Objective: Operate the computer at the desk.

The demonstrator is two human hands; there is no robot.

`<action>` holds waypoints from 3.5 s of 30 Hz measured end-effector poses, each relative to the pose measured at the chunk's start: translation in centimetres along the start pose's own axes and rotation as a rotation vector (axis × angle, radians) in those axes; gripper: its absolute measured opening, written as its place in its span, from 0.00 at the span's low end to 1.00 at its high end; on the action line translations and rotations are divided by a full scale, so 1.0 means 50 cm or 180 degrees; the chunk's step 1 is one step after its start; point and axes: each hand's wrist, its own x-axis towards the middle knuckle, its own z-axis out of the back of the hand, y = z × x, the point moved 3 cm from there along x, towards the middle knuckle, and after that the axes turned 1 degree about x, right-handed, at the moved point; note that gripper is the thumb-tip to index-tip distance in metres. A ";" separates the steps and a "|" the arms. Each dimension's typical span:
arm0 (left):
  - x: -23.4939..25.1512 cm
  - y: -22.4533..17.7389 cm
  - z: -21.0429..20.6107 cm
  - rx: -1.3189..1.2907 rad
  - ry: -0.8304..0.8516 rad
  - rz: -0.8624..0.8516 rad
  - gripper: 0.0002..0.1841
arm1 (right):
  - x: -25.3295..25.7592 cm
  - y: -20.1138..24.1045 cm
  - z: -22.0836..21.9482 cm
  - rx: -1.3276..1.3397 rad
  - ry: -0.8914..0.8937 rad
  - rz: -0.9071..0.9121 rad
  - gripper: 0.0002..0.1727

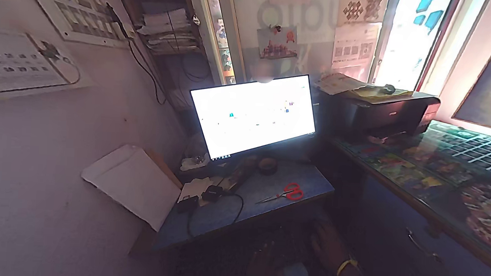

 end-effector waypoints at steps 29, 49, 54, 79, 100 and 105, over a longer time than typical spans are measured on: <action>-0.003 0.004 0.004 -0.0276 0.0019 0.0068 0.26 | 0.000 0.006 0.008 0.0024 0.0088 -0.0023 0.32; -0.001 0.008 -0.001 -0.0254 -0.0074 0.0016 0.26 | 0.002 0.004 0.007 0.0016 0.0067 0.0023 0.31; -0.002 0.006 0.001 -0.0220 -0.0068 -0.0001 0.28 | 0.001 0.004 0.008 0.0016 0.0097 0.0007 0.31; -0.001 0.002 0.006 -0.0155 -0.0110 0.0077 0.28 | 0.008 0.001 0.003 -0.0035 0.0091 -0.0007 0.32; -0.003 -0.002 0.007 -0.0032 -0.0194 0.0223 0.28 | 0.003 0.000 0.003 -0.0037 0.0109 -0.0007 0.32; -0.002 0.000 0.003 0.0116 -0.0140 0.0192 0.33 | 0.004 -0.001 0.000 -0.0063 0.0106 0.0012 0.32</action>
